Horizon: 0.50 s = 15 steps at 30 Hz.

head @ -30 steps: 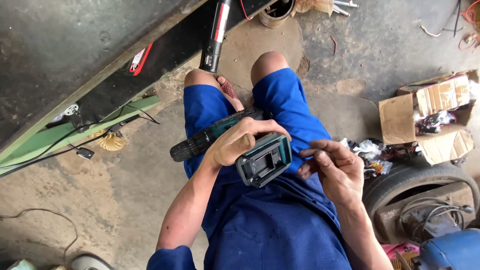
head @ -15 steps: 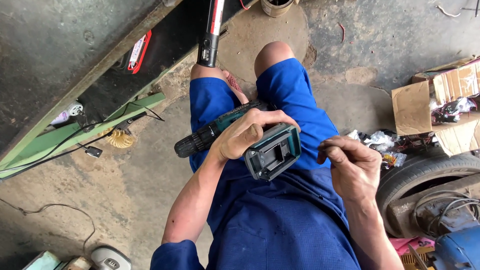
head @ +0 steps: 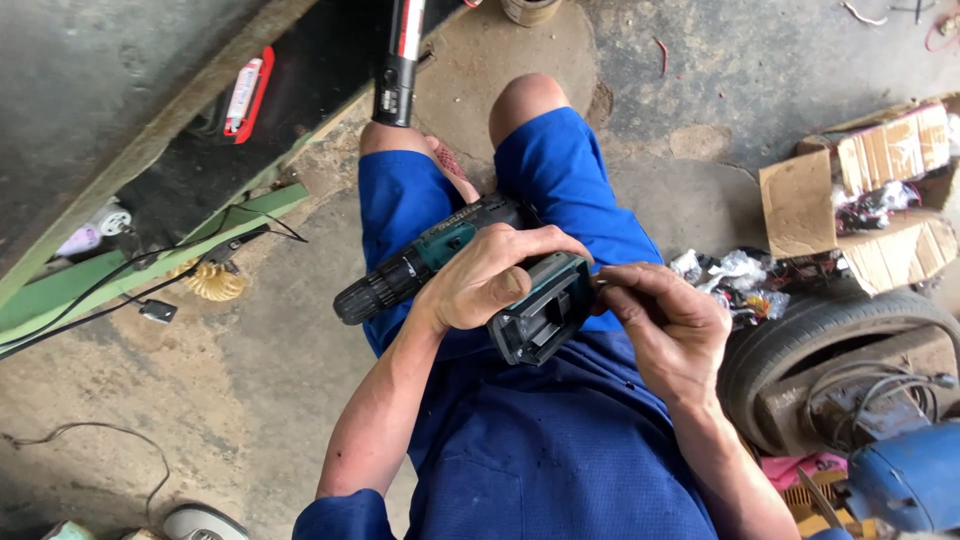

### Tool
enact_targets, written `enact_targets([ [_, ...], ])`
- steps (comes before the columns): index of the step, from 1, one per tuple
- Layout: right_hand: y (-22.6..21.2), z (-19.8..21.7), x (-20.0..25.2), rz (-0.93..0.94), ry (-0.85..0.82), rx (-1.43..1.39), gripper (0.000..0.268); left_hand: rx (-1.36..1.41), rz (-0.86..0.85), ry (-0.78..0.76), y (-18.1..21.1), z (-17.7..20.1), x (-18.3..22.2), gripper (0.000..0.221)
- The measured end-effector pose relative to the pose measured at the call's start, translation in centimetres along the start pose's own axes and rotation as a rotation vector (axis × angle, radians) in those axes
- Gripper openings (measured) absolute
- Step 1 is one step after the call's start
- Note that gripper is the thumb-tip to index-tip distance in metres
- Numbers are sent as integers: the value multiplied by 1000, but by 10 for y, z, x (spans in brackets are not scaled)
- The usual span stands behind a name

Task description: Disassembling the base of a cordless drill using a power screwdriver to access internal components for repair.

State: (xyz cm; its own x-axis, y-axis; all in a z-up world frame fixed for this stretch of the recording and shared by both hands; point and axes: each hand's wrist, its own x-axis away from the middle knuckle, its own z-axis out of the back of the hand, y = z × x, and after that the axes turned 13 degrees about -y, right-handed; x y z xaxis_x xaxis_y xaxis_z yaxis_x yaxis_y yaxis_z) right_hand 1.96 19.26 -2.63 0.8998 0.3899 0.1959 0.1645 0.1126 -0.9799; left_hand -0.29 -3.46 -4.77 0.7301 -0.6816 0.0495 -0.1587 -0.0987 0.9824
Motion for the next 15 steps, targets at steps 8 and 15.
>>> enact_targets([
  [8, -13, -1, -7, 13, -2, 30, 16, 59, 7, -15, 13, 7, -10, 98],
  [15, 2, -8, -14, 103, 26, 205, 10, -14, 2, -63, 2, 9, -2, 89],
])
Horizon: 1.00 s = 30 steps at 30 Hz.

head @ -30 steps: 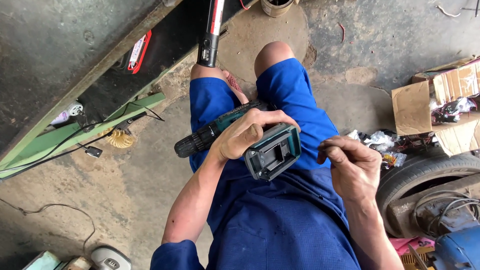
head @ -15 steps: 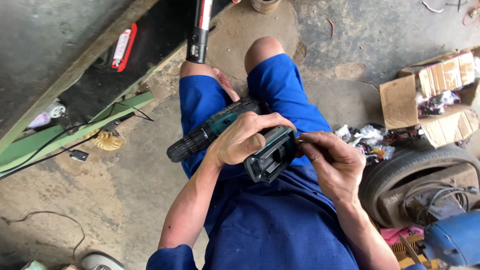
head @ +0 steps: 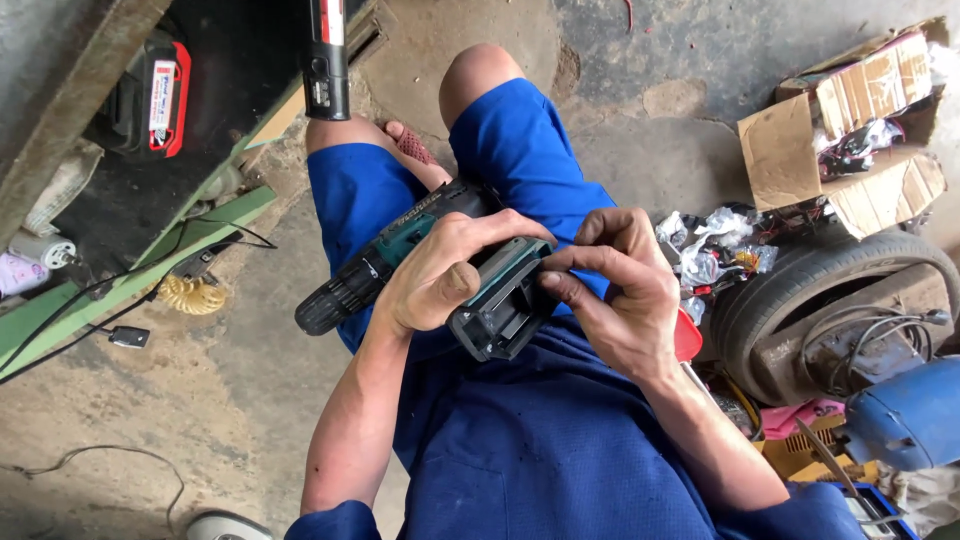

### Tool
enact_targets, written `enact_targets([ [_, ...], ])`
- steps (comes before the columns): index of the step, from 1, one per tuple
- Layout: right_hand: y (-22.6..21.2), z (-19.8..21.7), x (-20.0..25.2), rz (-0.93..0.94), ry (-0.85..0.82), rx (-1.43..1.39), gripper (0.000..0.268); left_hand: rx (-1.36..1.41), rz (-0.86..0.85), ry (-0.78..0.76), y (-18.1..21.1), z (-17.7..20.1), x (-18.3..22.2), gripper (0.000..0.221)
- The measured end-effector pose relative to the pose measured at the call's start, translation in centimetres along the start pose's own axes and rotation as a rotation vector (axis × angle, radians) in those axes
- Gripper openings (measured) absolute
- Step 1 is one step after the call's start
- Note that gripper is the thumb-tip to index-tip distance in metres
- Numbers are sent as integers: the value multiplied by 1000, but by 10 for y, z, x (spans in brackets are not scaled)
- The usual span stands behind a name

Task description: Disassembling the base of a cordless drill using a power screwdriver to access internal components for repair.

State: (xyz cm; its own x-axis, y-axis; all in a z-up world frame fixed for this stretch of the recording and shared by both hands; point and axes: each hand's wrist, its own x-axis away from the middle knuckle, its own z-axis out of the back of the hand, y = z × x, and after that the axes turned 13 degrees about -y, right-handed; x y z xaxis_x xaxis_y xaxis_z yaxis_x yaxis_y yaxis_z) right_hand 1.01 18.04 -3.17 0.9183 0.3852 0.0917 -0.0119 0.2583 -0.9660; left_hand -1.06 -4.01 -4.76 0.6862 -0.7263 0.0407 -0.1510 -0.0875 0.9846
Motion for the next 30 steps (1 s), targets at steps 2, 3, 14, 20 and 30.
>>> enact_targets([
  [2, 8, -3, 3, -19, -4, -32, 11, -10, 6, -5, -2, 0, 2, 88],
  [3, 13, -5, 4, -35, -2, -59, 12, -23, 7, -15, -3, 0, 2, 88],
  [14, 9, -8, 4, -125, -6, -121, 15, 26, 7, 13, -3, -2, -1, 101],
  [20, 0, -9, 3, -298, -15, -162, 18, 40, 7, 18, -4, -2, -2, 103],
  [30, 23, -22, 11, -283, 67, -478, 13, 40, 6, 2, 2, 4, 0, 107],
])
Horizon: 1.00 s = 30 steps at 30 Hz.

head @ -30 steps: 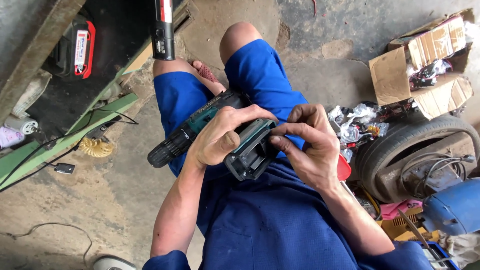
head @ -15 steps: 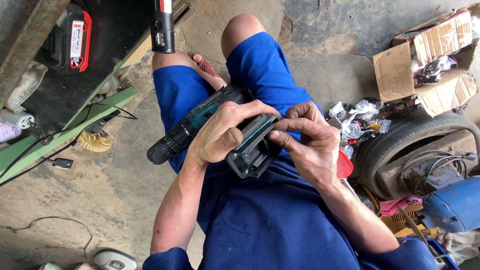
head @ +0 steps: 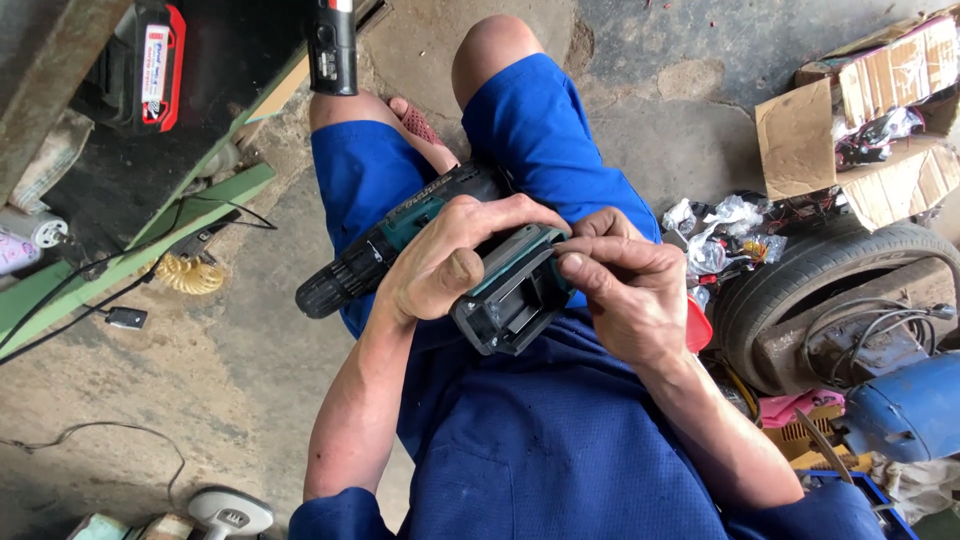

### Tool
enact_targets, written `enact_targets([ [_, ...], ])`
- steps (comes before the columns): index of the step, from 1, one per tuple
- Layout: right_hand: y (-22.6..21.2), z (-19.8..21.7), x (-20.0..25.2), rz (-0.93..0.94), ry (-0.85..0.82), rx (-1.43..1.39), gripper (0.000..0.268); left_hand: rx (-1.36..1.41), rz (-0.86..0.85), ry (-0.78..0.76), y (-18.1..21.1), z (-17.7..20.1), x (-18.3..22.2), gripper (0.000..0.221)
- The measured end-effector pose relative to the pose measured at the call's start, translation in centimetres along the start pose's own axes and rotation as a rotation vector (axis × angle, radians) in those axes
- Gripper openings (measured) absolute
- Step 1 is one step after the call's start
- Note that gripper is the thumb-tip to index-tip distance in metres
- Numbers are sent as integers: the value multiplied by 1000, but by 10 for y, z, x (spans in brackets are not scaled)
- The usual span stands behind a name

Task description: Disassembling the base of a cordless drill using a power screwdriver to access internal components for repair.

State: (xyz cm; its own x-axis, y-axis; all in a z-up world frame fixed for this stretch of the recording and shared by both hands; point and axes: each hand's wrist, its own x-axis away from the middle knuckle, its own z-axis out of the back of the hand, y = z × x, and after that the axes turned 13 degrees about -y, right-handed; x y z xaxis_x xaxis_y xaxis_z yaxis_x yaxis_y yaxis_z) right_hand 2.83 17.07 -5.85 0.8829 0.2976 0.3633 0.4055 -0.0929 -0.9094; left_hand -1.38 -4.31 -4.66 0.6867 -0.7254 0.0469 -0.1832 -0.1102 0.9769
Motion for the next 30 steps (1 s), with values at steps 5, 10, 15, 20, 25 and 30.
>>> enact_targets([
  [5, -5, -6, -3, 17, 47, 15, 17, 8, 11, 4, -6, -2, 1, 105],
  [10, -8, -16, -4, 25, 120, -59, 23, 15, -6, 11, -5, -3, 0, 105],
  [15, -13, -12, -10, -145, 34, -274, 43, 21, -12, 7, -1, 0, -1, 105],
  [20, -4, -9, -10, -143, -91, -502, 32, 90, -42, 23, 7, 2, 8, 109],
  [25, 4, -6, -54, -75, -190, -666, 31, 171, -66, 60, 21, 14, 23, 118],
  [30, -16, -61, -161, 72, -10, -113, 17, 361, -196, 101, 36, 15, 40, 114],
])
